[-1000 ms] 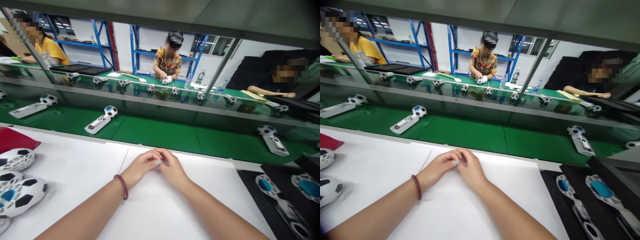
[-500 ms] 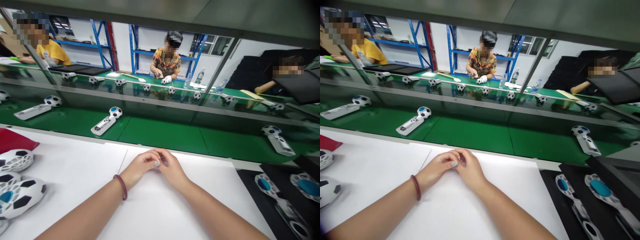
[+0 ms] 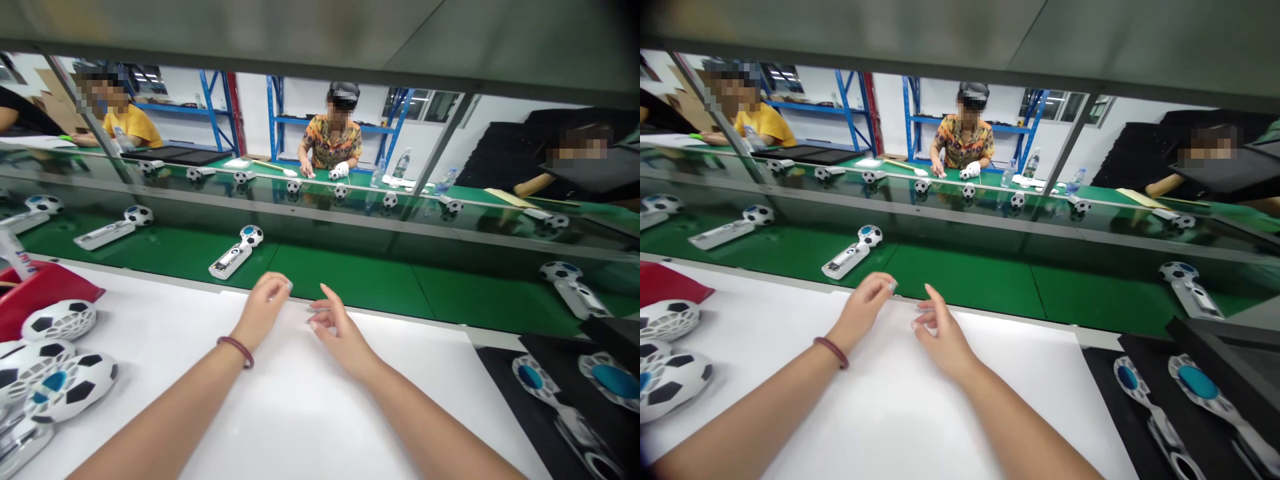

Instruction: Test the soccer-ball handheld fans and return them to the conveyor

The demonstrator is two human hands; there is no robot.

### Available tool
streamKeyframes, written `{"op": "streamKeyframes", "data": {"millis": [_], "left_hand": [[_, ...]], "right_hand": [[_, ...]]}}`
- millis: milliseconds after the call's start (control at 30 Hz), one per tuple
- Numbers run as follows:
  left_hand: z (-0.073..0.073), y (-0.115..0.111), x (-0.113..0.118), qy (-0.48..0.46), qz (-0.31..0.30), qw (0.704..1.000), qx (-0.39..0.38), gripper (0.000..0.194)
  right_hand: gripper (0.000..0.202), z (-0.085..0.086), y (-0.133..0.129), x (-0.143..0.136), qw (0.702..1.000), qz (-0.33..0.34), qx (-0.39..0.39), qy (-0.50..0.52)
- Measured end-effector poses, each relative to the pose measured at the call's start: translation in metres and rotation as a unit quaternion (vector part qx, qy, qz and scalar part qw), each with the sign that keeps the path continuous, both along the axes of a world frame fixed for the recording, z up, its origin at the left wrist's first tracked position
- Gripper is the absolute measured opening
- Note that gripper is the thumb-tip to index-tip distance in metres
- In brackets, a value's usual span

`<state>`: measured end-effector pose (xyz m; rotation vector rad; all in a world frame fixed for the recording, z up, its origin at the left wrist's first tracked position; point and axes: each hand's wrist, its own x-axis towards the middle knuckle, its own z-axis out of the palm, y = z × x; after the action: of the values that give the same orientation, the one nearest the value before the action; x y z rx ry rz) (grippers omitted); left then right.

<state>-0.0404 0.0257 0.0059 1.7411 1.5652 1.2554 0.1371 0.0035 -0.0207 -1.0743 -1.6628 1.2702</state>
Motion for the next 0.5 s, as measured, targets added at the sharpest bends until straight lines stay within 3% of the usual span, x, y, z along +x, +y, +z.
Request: {"op": "streamKeyframes", "data": {"millis": [67, 200, 333, 400, 500], "left_hand": [[0.009, 0.022, -0.025, 0.052, 0.082, 0.995, 0.028, 0.01], [0.024, 0.063, -0.079, 0.09, 0.204, 0.973, -0.058, 0.034], [0.027, 0.082, -0.103, 0.089, 0.169, 0.953, -0.236, 0.028], [0.025, 0.085, -0.099, 0.079, 0.135, 0.945, -0.287, 0.023], [0.025, 0.083, -0.075, 0.036, 0.101, 0.945, -0.31, 0.023]], "right_hand": [[0.06, 0.0, 0.0, 0.001, 1.0, -0.004, -0.001, 0.001], [0.058, 0.001, -0.001, 0.001, 1.0, -0.004, -0.009, 0.003], [0.052, 0.001, 0.0, 0.001, 1.0, 0.001, -0.017, 0.024], [0.048, 0.0, 0.003, 0.001, 0.999, 0.005, -0.02, 0.05], [0.046, 0.0, 0.011, 0.003, 0.993, -0.012, -0.035, 0.109]]}}
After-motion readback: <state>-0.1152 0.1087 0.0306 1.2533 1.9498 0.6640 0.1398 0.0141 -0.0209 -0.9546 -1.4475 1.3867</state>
